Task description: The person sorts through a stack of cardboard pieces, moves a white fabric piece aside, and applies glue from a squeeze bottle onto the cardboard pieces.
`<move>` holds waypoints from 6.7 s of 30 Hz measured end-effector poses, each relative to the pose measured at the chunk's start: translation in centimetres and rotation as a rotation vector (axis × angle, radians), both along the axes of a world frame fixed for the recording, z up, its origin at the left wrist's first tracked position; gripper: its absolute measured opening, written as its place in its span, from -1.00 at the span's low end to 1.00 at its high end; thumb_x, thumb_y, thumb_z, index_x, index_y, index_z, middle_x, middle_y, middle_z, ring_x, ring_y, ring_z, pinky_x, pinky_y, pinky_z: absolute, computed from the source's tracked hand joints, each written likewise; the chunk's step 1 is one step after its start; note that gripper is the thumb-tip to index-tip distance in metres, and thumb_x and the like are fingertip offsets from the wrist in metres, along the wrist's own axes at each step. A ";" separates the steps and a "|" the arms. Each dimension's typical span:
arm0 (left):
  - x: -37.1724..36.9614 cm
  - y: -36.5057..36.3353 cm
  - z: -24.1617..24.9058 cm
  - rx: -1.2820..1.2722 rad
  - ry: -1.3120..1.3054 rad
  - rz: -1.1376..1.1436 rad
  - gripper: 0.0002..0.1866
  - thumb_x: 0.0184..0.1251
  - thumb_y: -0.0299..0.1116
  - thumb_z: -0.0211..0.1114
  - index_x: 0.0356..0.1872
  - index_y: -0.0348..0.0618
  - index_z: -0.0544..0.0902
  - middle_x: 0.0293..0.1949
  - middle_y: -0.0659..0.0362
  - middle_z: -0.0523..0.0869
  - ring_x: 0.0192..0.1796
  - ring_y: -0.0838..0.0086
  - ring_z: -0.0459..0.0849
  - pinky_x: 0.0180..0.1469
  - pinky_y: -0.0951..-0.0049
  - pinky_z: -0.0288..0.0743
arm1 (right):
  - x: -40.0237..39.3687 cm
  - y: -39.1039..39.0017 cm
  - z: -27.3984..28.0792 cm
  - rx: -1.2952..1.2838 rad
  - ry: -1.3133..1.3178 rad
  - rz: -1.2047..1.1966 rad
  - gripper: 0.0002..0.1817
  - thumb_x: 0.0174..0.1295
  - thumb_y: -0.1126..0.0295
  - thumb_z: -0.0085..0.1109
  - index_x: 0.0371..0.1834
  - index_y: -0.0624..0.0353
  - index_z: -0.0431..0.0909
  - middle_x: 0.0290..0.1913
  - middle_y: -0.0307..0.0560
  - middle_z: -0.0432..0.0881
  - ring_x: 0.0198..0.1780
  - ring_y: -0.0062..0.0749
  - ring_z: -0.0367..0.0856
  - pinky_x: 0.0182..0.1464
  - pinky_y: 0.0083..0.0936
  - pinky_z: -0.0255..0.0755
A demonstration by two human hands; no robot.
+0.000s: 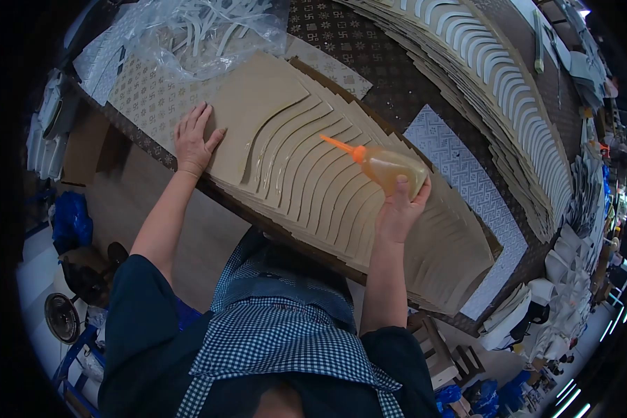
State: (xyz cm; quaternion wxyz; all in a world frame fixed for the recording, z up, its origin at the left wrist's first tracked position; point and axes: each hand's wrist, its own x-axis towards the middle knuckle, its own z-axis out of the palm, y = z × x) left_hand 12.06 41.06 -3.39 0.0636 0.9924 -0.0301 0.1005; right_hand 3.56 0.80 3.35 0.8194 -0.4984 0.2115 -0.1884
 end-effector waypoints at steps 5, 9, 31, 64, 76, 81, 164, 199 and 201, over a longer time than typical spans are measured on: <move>-0.5 -0.7 -0.2 -0.035 -0.013 0.068 -0.34 0.26 0.16 0.21 0.36 0.17 0.41 0.41 0.25 0.34 0.44 0.29 0.25 0.42 0.10 0.02 | 0.5 -1.8 0.0 -0.064 -0.047 -0.054 -0.38 0.21 0.40 0.35 0.28 0.20 0.23 0.14 -0.12 0.44 0.17 -0.37 0.49 0.23 -0.29 0.46; -0.7 -0.8 -0.5 -0.058 -0.032 0.085 -0.35 0.26 0.15 0.21 0.35 0.17 0.42 0.41 0.26 0.34 0.46 0.31 0.23 0.43 0.13 0.00 | 1.0 -1.8 -0.2 -0.118 -0.025 -0.062 -0.38 0.20 0.45 0.34 0.29 0.19 0.24 0.15 -0.13 0.43 0.18 -0.38 0.47 0.24 -0.30 0.45; -0.7 -0.6 -0.9 -0.151 -0.065 0.086 -0.33 0.21 0.22 0.20 0.33 0.23 0.44 0.40 0.31 0.36 0.47 0.37 0.22 0.44 0.01 -0.03 | 0.7 -0.3 -1.0 -0.012 0.082 0.116 -0.36 0.21 0.54 0.30 0.35 0.15 0.26 0.23 -0.14 0.41 0.23 -0.37 0.44 0.27 -0.30 0.44; -0.7 -1.1 -0.1 -0.094 -0.079 0.094 -0.38 0.25 0.10 0.22 0.31 0.16 0.47 0.36 0.25 0.42 0.43 0.33 0.29 0.41 0.23 0.06 | -2.6 0.1 -0.3 -0.032 0.162 0.415 -0.33 0.08 0.55 0.39 0.31 0.17 0.36 0.09 -0.23 0.47 0.14 -0.51 0.45 0.24 -0.55 0.32; -0.5 -0.5 -1.1 -0.134 -0.094 0.074 -0.36 0.22 0.15 0.22 0.32 0.21 0.46 0.38 0.29 0.38 0.45 0.39 0.25 0.42 0.13 -0.01 | -0.9 -0.2 -0.4 0.015 0.033 0.145 -0.34 0.18 0.53 0.32 0.36 0.18 0.25 0.21 -0.14 0.42 0.21 -0.40 0.45 0.29 -0.37 0.36; -0.6 -0.5 -1.0 -0.117 -0.094 0.072 -0.36 0.22 0.14 0.22 0.32 0.19 0.46 0.38 0.28 0.39 0.45 0.39 0.25 0.41 0.17 0.02 | -0.5 -2.8 -0.2 -0.039 -0.021 0.009 -0.37 0.23 0.46 0.30 0.34 0.17 0.24 0.19 -0.13 0.43 0.20 -0.36 0.46 0.28 -0.28 0.41; -0.5 -0.3 -1.2 -0.107 -0.105 0.065 -0.36 0.22 0.13 0.23 0.32 0.20 0.46 0.37 0.26 0.40 0.43 0.33 0.28 0.43 0.17 0.03 | -1.4 -6.0 -1.5 -0.060 -0.010 -0.081 -0.51 0.26 0.46 0.26 0.23 0.13 0.30 0.10 -0.13 0.48 0.13 -0.35 0.53 0.15 -0.31 0.55; -0.5 -0.4 -1.1 -0.137 -0.104 0.067 -0.37 0.22 0.12 0.24 0.32 0.23 0.46 0.37 0.27 0.40 0.44 0.33 0.27 0.43 0.14 0.02 | -2.2 -4.1 -1.6 0.024 0.139 0.290 -0.34 0.13 0.58 0.33 0.34 0.20 0.32 0.24 -0.15 0.44 0.25 -0.42 0.43 0.31 -0.44 0.34; -0.5 -0.3 -1.1 -0.134 -0.105 0.066 -0.37 0.22 0.12 0.24 0.32 0.23 0.46 0.37 0.27 0.40 0.44 0.33 0.27 0.43 0.15 0.02 | -2.5 -4.1 -1.6 0.032 0.150 0.305 -0.34 0.13 0.59 0.32 0.34 0.20 0.32 0.26 -0.14 0.43 0.28 -0.41 0.41 0.32 -0.43 0.33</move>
